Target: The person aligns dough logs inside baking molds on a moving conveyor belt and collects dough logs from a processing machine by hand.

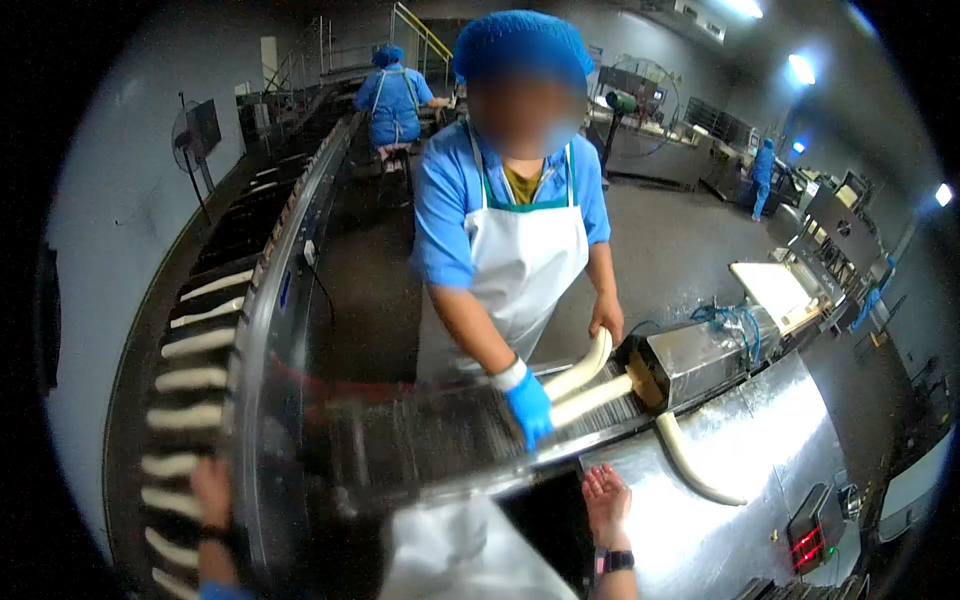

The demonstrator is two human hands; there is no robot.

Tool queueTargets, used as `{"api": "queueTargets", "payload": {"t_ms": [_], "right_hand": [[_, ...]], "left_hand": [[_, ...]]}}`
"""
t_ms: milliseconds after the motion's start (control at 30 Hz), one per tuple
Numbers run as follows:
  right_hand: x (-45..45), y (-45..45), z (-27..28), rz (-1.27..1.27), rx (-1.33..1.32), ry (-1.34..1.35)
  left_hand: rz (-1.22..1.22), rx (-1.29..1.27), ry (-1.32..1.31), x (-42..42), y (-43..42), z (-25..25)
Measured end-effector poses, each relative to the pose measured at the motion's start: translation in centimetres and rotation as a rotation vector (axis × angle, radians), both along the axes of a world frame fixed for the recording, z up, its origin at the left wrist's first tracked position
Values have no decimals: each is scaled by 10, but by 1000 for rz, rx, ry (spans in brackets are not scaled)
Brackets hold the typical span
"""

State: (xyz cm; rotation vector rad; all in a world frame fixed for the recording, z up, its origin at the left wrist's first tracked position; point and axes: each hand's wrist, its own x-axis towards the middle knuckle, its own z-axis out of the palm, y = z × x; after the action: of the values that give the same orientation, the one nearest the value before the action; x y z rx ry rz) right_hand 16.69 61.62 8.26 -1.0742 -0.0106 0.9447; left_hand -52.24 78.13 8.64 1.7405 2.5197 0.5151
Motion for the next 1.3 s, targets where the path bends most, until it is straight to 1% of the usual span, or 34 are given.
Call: {"api": "queueTargets", "payload": {"t_ms": [100, 133, 167, 233, 267, 300, 367, 433, 500, 533, 567, 667, 700, 733, 767, 833, 900, 967, 1033, 1100, 1167, 1233, 1267, 1300], "right_hand": [[23, 0, -2, 0, -14, 1], [31, -1, 2, -23, -59, -105], [40, -2, 8, 3, -108, -312], [58, -4, 24, -32, -206, -561], [61, -4, 34, -24, -236, -600], [61, -1, 45, -17, -260, -642], [41, 7, 70, 60, -216, -561], [25, 25, 72, 249, -172, -480], [1, 58, 77, 440, -218, -465], [-11, 73, 85, 537, -167, -478], [-21, 89, 95, 637, -126, -483], [-47, 118, 139, 654, 31, -557], [-46, 125, 146, 659, 89, -575], [-41, 133, 143, 639, 60, -594], [-29, 132, 140, 639, 90, -636], [-7, 124, 134, 590, 8, -723], [35, 113, 106, 540, -101, -795], [107, 96, 55, 501, -256, -1070], [177, 70, 17, 404, -430, -1495], [198, 30, 16, 245, -843, -1945], [194, -5, 36, 243, -1071, -1762], [225, -39, 20, 260, -1148, -1585], [244, -63, 5, 338, -1224, -1578], [258, -78, -10, 412, -1294, -1566]], "left_hand": [[17, -4, 32, 0, 5, -2], [9, -3, -41, 1, 4, 2], [-20, 10, -24, 4, 2, 5], [-4, 13, -6, 5, 0, 4], [6, -48, -43, 5, 2, 5], [17, -46, -46, 4, 4, 5], [-4, -43, -9, 6, 2, 4], [37, 4, -44, 16, 0, 12], [33, -49, 32, 27, -2, 23], [-19, -21, -5, 25, -6, 23], [-11, -11, -77, 15, -6, 10], [25, -116, 6, 29, -16, 28], [29, -112, 6, 31, -20, 29], [48, -141, 11, 28, -18, 31], [73, -159, 10, 30, -16, 31], [74, -137, -7, 33, -24, 32], [43, -103, 29, 41, -35, 41], [-7, -91, 67, 32, -43, 34], [36, -71, 33, 35, -54, 32], [56, -58, 33, 40, -62, 32], [62, -75, 31, 43, -76, 33], [51, -102, 72, 43, -86, 34], [39, -41, 64, 40, -94, 30], [56, -39, 64, 35, -98, 26]]}}
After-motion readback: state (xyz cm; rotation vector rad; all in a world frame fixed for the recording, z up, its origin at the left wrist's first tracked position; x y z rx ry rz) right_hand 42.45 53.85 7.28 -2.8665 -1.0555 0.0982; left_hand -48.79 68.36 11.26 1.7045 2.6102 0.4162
